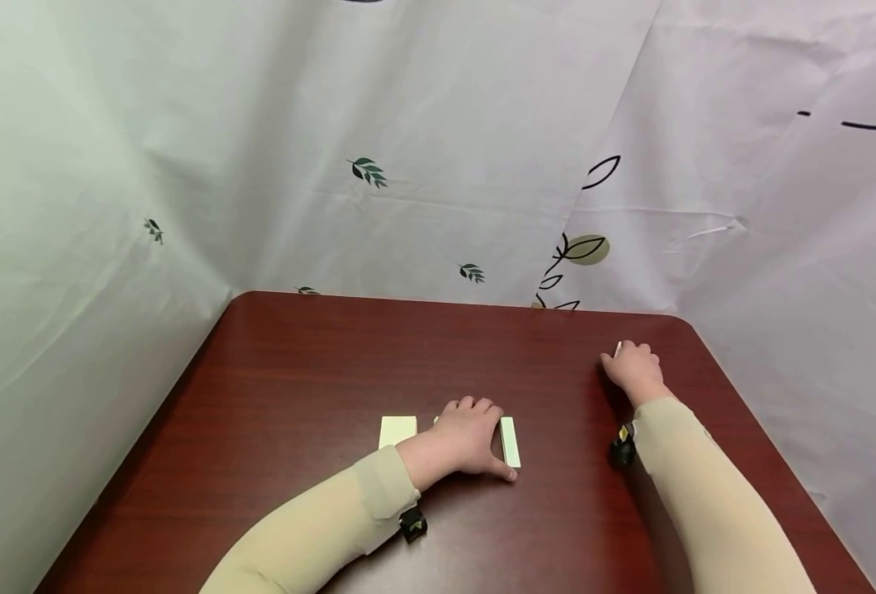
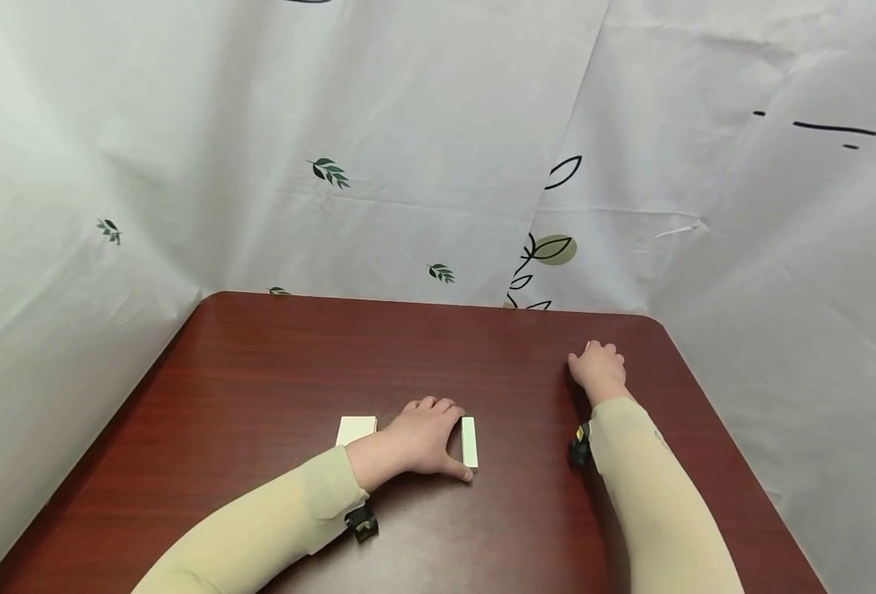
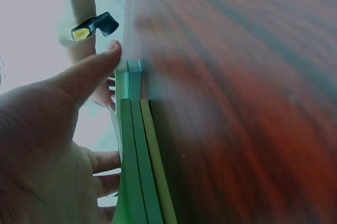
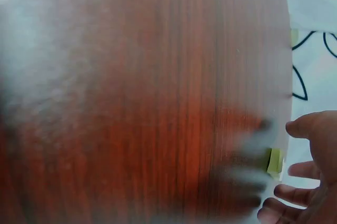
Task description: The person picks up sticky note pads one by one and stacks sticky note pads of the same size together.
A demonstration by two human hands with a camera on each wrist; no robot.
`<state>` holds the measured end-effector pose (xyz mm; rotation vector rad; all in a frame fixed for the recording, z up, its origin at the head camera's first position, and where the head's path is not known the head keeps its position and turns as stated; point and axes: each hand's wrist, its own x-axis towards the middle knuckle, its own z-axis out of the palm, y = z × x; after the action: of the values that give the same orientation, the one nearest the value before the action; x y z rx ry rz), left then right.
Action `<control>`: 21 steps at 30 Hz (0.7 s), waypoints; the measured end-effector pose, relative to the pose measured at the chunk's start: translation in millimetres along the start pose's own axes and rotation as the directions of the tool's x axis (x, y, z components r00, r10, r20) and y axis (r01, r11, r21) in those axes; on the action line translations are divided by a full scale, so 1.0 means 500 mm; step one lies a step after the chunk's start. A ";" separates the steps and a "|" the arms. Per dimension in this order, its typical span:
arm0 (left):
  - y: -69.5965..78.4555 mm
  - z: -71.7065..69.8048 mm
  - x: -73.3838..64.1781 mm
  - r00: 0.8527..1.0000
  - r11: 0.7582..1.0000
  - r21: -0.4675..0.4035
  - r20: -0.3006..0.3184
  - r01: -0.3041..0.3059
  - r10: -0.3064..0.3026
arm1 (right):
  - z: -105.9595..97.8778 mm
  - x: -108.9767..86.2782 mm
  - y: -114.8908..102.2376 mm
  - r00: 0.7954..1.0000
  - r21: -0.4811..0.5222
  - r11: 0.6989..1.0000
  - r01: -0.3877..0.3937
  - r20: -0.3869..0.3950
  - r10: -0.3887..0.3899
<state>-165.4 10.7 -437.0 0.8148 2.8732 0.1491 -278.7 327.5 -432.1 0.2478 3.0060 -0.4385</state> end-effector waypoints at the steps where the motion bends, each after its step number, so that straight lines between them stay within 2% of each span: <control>1: 0.000 0.001 0.000 1.000 1.000 -0.006 0.003 0.002 -0.002 | -0.001 0.002 0.002 1.000 0.005 1.000 -0.005 -0.001 0.005; 6: -0.001 0.002 0.002 1.000 1.000 -0.029 0.005 0.009 -0.009 | -0.002 0.008 0.006 0.999 0.037 0.999 -0.036 0.005 0.036; 12: -0.002 0.002 0.004 1.000 1.000 -0.017 0.004 0.001 -0.001 | -0.004 0.017 0.008 0.998 0.026 0.998 -0.053 0.030 0.052; 21: -0.001 0.002 0.003 1.000 1.000 0.006 0.000 -0.003 0.003 | -0.007 0.021 0.009 0.999 0.024 0.999 -0.029 0.018 0.029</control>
<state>-166.9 11.2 -438.2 0.8204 2.8739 0.1407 -288.6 334.5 -431.1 0.2876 2.9774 -0.4720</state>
